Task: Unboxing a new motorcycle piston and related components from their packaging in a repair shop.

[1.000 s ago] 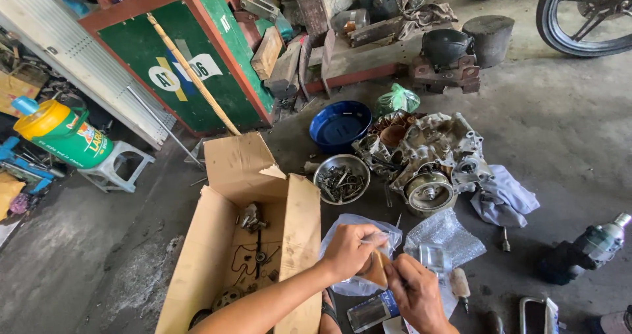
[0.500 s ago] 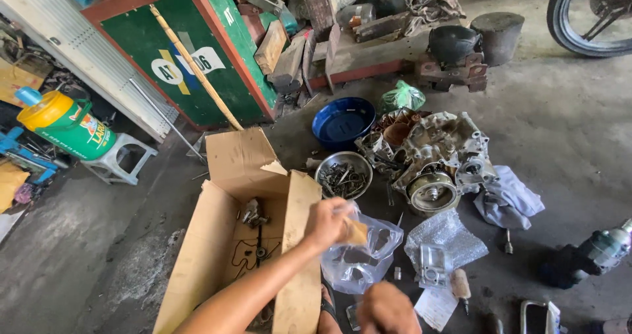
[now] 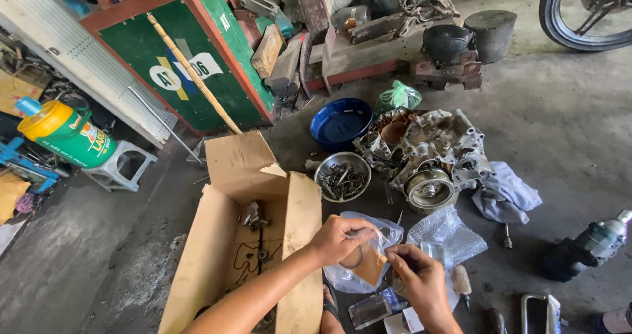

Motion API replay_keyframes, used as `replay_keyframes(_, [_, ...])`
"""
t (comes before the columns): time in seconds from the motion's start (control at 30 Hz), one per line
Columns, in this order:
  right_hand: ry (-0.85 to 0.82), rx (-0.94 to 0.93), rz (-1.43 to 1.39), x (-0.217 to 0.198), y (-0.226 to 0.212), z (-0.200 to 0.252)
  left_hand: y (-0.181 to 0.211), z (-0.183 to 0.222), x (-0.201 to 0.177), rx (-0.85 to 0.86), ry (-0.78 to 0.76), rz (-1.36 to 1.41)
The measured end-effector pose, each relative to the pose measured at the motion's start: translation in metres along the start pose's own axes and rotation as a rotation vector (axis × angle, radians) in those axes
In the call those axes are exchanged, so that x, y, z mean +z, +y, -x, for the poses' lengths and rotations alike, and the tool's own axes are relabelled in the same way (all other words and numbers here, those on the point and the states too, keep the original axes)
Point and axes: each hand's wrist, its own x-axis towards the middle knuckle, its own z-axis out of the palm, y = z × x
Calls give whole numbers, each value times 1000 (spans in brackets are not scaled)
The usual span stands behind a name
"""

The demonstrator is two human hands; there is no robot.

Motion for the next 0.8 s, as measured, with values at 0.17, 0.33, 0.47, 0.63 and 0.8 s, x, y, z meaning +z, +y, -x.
replay_keyframes(0.17, [37,98,-108,5,6,2,11,0,6,156,-32,-160])
replay_keyframes(0.33, [38,77,-82,3,-6,8,20,-1,8,125,72,-259])
replay_keyframes(0.47, [-71,126,-185,0,7,-1,15,-2,10,35,123,-250])
replay_keyframes(0.63, [-61,190,-170,-1,3,0,12,-2,12,31,104,-250])
replay_keyframes(0.8, [-38,179,-156,-1,-5,4,14,-1,13,94,142,-324])
